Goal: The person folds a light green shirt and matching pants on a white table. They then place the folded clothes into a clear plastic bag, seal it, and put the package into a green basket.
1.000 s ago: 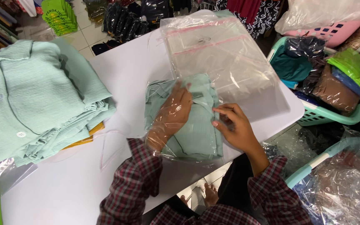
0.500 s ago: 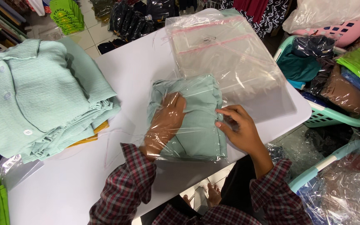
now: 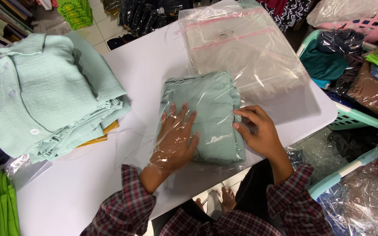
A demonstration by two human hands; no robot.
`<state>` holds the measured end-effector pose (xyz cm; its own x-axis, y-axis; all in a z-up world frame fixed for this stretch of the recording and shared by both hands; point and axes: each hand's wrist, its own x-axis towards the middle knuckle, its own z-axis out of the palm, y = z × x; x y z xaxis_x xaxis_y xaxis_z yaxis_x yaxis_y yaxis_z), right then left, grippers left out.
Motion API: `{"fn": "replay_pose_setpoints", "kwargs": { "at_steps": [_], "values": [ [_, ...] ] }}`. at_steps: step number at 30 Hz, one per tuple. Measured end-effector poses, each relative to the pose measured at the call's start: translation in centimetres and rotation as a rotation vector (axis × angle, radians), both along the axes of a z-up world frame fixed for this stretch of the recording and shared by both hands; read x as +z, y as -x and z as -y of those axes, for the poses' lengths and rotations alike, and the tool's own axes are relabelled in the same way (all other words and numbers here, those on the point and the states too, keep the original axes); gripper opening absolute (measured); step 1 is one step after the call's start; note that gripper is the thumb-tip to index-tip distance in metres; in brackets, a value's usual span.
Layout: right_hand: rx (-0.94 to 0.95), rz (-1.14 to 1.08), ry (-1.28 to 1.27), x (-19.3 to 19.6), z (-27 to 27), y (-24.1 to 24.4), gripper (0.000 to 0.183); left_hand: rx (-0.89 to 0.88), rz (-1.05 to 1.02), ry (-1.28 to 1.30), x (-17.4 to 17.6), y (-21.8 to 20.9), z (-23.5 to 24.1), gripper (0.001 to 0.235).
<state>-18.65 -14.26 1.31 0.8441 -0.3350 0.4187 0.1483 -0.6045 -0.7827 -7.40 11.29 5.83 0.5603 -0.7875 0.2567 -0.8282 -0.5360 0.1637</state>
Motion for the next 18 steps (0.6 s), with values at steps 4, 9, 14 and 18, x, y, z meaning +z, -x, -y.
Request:
{"fn": "replay_pose_setpoints", "kwargs": {
  "at_steps": [4, 9, 14, 18],
  "values": [
    [-0.016, 0.053, 0.026, 0.4, 0.1, 0.1, 0.033, -0.05, -0.041, 0.043, -1.3, 1.5, 0.1, 0.078],
    [-0.057, 0.166, 0.186, 4.2, -1.6, -1.4, 0.026, -0.052, 0.146, 0.113, -3.9, 1.5, 0.6, 0.09],
    [0.16, 0.17, 0.532, 7.5, -3.6, -7.2, 0.04, -0.063, 0.319, 0.278, -5.5, 1.9, 0.6, 0.082],
    [0.211, -0.523, 0.751, 4.6, -2.5, -9.8, 0.058, 0.008, 0.0, -0.123, -4.1, 3.3, -2.1, 0.09]
  ]
}}
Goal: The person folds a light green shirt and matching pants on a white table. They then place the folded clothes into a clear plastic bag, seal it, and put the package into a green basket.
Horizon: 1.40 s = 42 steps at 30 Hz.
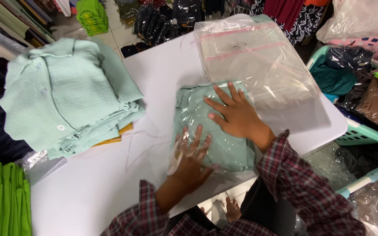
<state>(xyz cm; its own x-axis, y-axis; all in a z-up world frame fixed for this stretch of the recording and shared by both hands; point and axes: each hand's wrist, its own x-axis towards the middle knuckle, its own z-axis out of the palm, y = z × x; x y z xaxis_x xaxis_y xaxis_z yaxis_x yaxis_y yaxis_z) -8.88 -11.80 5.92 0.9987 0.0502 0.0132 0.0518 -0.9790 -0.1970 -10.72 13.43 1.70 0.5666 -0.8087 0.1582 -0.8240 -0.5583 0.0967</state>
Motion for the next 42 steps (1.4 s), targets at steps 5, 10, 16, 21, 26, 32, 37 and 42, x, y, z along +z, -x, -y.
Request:
{"fn": "replay_pose_setpoints", "kwargs": {
  "at_steps": [5, 10, 16, 21, 26, 32, 37, 42],
  "values": [
    [0.035, -0.027, -0.246, 0.3, 0.7, 1.0, 0.063, -0.185, -0.6, -0.205, 5.1, 2.9, -4.3, 0.093],
    [0.012, 0.056, -0.244, 4.0, -0.4, 0.4, 0.057, -0.521, -1.256, 0.169, 14.9, -4.2, -5.2, 0.038],
    [-0.086, 0.015, 0.001, 0.8, -2.1, -1.9, 0.061, 0.215, -0.637, 0.529, 4.7, -16.9, 4.4, 0.056],
    [-0.158, -0.083, 0.003, 0.3, -2.4, -1.9, 0.062, 0.111, -0.416, 0.209, -1.5, -19.3, 8.3, 0.079],
    [-0.064, 0.084, -0.15, -0.6, -1.5, -1.6, 0.056, 0.044, -0.552, 0.399, -2.4, -19.5, 6.4, 0.074],
    [0.139, 0.499, -0.608, 1.3, 4.8, 4.9, 0.065, -0.206, -0.047, 0.562, 1.8, -17.2, -1.1, 0.036],
    [0.2, 0.326, -0.217, 0.4, 6.8, 10.9, 0.063, -0.485, 0.113, 0.291, 3.9, -13.2, -7.1, 0.037],
    [0.299, 0.344, -0.142, -1.7, 6.0, 10.9, 0.064, -0.596, 0.164, 0.316, 1.2, -12.9, -6.8, 0.036]
  ]
}}
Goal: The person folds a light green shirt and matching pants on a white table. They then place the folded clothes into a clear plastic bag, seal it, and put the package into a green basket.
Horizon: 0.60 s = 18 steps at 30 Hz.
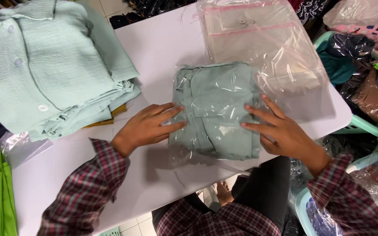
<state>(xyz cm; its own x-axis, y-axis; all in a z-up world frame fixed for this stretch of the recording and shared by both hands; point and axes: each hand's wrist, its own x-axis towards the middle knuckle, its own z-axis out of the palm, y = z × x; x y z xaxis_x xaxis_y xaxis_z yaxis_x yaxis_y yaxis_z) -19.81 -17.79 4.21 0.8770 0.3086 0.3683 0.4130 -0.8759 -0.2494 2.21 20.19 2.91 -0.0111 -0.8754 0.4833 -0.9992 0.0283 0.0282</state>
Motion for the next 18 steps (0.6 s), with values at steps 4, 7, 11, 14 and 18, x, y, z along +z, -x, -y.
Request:
{"fn": "replay_pose_setpoints", "kwargs": {
  "at_steps": [4, 7, 11, 14, 18],
  "values": [
    [0.059, 0.081, -0.064, -1.4, 0.2, -1.4, 0.047, 0.026, -0.018, 0.069, -1.9, 0.0, 0.2, 0.033],
    [0.086, 0.114, -0.154, -1.7, 0.0, -2.3, 0.032, 0.056, -0.134, 0.132, -1.7, 0.4, 0.7, 0.04],
    [0.08, 0.176, -0.272, -1.7, -0.1, -3.7, 0.032, 0.081, -0.339, 0.202, -0.6, 0.4, 1.5, 0.056],
    [0.062, 0.17, -0.43, -0.6, -0.5, -4.9, 0.036, 0.055, -0.491, 0.301, 0.4, -0.4, 2.7, 0.051],
    [0.067, 0.201, -0.607, 4.2, -2.5, -7.1, 0.022, -0.032, -0.585, 0.457, 2.4, -2.5, 4.7, 0.047]
  ]
}}
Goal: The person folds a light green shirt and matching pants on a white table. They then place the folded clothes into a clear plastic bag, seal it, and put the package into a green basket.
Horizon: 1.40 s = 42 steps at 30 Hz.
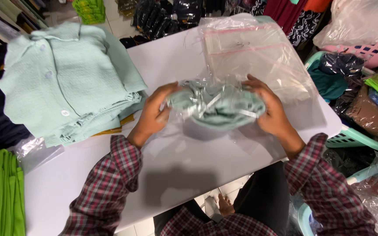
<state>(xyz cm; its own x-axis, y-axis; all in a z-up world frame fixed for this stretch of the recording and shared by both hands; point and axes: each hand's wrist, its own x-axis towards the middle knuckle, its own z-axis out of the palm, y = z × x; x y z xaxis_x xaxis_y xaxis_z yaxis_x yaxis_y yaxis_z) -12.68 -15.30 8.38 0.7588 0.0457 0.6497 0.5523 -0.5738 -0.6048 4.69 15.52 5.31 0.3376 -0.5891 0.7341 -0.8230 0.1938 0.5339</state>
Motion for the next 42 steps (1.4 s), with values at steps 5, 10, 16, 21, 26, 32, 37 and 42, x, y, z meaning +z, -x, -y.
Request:
{"fn": "replay_pose_setpoints", "kwargs": {
  "at_steps": [5, 10, 16, 21, 26, 32, 37, 42],
  "values": [
    [-0.022, 0.024, -0.204, 3.7, -1.1, -4.0, 0.037, 0.024, -0.266, 0.183, 4.9, 0.0, 1.3, 0.029],
    [-0.089, -0.107, -0.352, -2.1, 3.2, -6.4, 0.021, 0.196, -0.462, 0.192, 5.2, -0.8, 0.0, 0.023],
    [-0.148, -0.386, -0.657, -0.8, -1.6, -2.1, 0.018, 0.258, -0.857, 0.116, 4.4, 4.8, -2.8, 0.035],
    [-0.265, -0.655, -0.717, -7.5, -2.4, -1.4, 0.024, 0.432, -1.231, -0.104, -3.8, 5.2, -5.2, 0.057],
    [-0.441, -0.868, -0.471, -9.5, -2.7, -3.7, 0.039, 0.461, -1.358, -0.13, -8.0, 2.5, -4.1, 0.034],
    [-0.478, -1.07, -0.068, -0.9, -3.3, -3.1, 0.067, 0.575, -1.203, -0.461, -3.2, 1.8, -4.0, 0.078],
    [-0.547, -1.052, 0.005, 0.0, -2.4, -6.0, 0.063, 0.623, -1.152, -0.449, -2.8, -0.8, -1.9, 0.064],
    [-0.599, -0.987, 0.008, 0.0, -2.2, -10.1, 0.059, 0.669, -1.114, -0.205, -5.3, -2.2, -0.9, 0.031]
  ]
}}
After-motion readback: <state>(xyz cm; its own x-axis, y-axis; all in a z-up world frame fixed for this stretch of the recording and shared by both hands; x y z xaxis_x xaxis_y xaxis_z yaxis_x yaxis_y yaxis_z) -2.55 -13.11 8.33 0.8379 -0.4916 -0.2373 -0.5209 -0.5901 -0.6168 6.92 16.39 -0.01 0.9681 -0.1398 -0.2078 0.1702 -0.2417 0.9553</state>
